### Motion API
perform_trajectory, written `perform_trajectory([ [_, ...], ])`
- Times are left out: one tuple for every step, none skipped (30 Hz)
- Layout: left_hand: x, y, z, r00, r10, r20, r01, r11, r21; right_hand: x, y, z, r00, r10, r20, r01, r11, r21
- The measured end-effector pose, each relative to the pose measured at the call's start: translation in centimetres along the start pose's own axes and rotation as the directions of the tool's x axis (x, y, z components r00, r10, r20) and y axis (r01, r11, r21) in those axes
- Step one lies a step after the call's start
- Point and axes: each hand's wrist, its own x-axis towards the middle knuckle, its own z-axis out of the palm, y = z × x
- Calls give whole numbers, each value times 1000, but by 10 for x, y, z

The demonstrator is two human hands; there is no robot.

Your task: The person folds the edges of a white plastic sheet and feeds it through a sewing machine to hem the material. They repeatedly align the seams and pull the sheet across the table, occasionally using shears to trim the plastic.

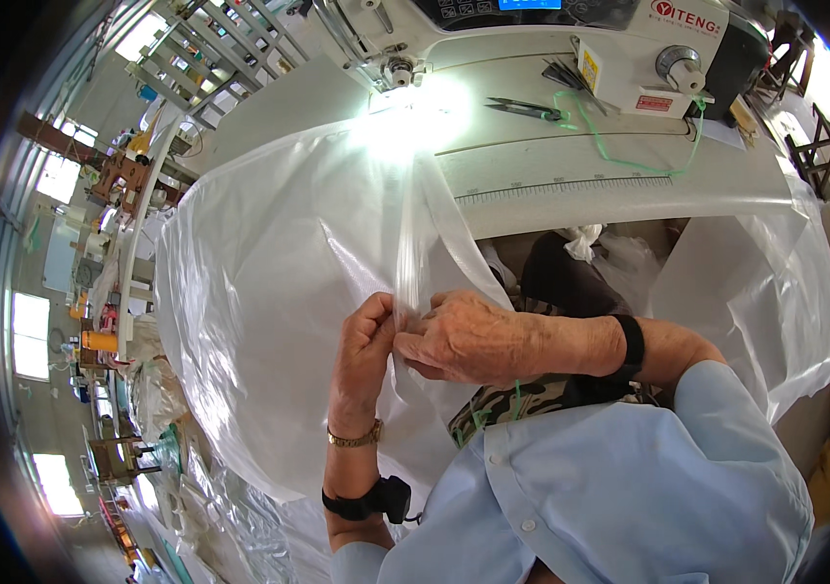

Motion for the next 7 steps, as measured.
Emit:
perform_trajectory([
  [-1, 3, 2, 1000, -14, -19, 13, 999, -40, 0, 0, 0, 1000, 1, 6, -1, 1000, 5],
  [-1, 3, 2, 1000, -15, -19, 14, 999, -38, 0, -1, 0, 1000, 1, 5, -1, 1000, 7],
  [-1, 3, 2, 998, -24, -53, 23, 1000, -5, -1, -1, 0, 1000, -2, 13, 2, 1000, 14],
  [-2, 3, 1, 996, -32, -89, 35, 999, 28, -1, -1, 1, 1000, -7, 23, 7, 1000, 24],
  [-1, 3, 1, 995, -35, -90, 38, 999, 29, -1, -2, 2, 1000, -8, 22, 7, 1000, 28],
  [1, 5, 1, 998, -11, -57, 12, 1000, 12, -2, -1, 4, 999, -37, -18, 37, 999, -3],
  [2, 8, 0, 999, 15, -28, -15, 1000, -6, -2, -2, 6, 996, -71, -57, 69, 997, -34],
])
